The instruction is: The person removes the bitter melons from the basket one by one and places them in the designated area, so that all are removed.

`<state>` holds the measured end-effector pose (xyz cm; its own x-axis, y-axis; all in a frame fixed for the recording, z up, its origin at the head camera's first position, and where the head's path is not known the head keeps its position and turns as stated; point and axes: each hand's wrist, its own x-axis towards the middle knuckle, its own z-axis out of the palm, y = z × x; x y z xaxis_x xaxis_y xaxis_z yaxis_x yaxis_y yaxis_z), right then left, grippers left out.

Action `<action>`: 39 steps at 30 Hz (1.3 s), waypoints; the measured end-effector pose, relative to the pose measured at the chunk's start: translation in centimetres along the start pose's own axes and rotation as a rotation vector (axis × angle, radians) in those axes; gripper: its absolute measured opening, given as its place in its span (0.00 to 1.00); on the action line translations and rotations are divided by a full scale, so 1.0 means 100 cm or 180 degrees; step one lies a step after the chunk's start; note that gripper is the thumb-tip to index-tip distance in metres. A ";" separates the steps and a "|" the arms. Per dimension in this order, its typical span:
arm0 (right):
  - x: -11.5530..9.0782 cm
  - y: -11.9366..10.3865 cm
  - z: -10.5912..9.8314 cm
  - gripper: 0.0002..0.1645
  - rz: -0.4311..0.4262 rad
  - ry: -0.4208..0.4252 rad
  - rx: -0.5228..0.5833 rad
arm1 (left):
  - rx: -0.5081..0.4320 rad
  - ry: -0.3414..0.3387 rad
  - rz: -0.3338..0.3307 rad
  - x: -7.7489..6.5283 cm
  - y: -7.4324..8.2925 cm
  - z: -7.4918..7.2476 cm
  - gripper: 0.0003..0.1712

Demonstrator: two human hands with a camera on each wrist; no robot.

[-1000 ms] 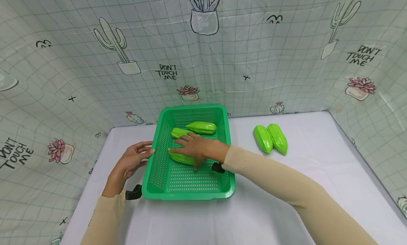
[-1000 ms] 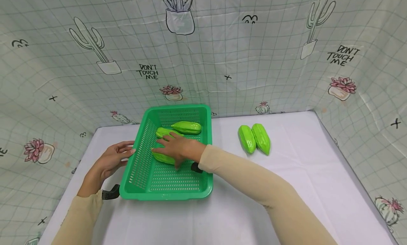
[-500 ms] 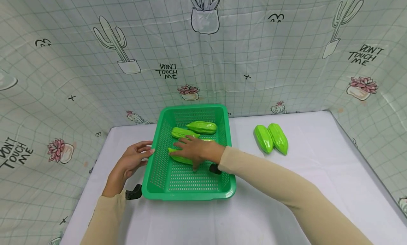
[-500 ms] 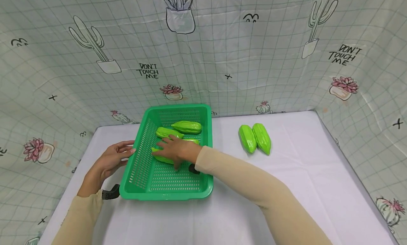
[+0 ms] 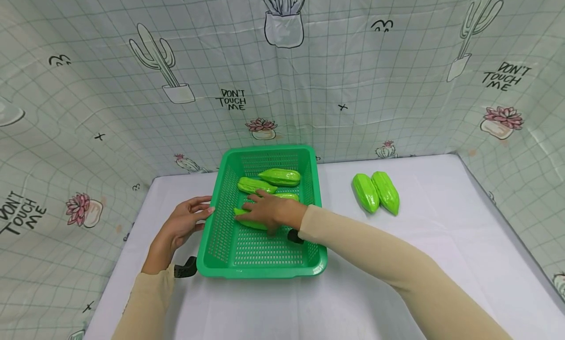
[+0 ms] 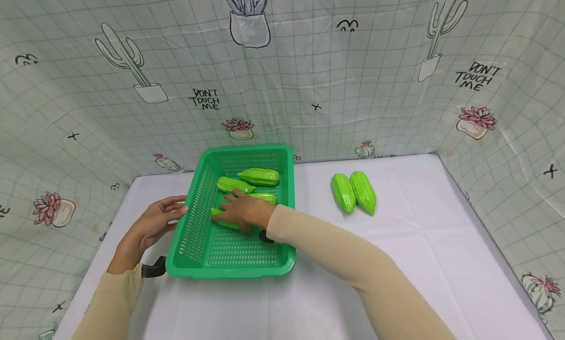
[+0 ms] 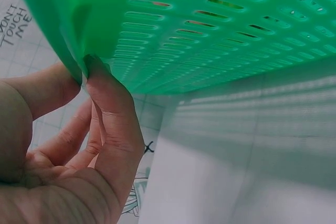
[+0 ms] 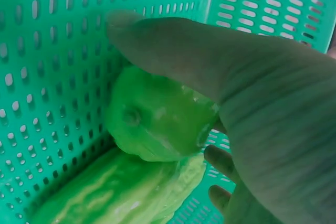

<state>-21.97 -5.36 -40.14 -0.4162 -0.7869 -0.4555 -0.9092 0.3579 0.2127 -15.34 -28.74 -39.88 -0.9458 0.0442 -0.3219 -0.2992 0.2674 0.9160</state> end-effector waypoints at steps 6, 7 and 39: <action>-0.003 -0.003 0.000 0.64 0.0046 -0.0084 -0.0070 | 0.0012 0.0017 -0.0012 0.001 0.001 0.001 0.33; -0.004 -0.003 -0.001 0.65 0.0051 -0.0087 -0.0080 | 0.0008 0.0026 -0.0018 0.001 0.001 0.002 0.33; -0.063 0.003 -0.022 0.63 0.0235 0.0554 0.0379 | 0.0023 -0.0007 -0.0034 0.000 0.002 0.002 0.34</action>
<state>-19.59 -1.36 -35.27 -0.4842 -0.8276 -0.2841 -0.8746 0.4665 0.1317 -15.33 -28.54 -39.76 -0.9422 0.0433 -0.3323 -0.3085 0.2748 0.9107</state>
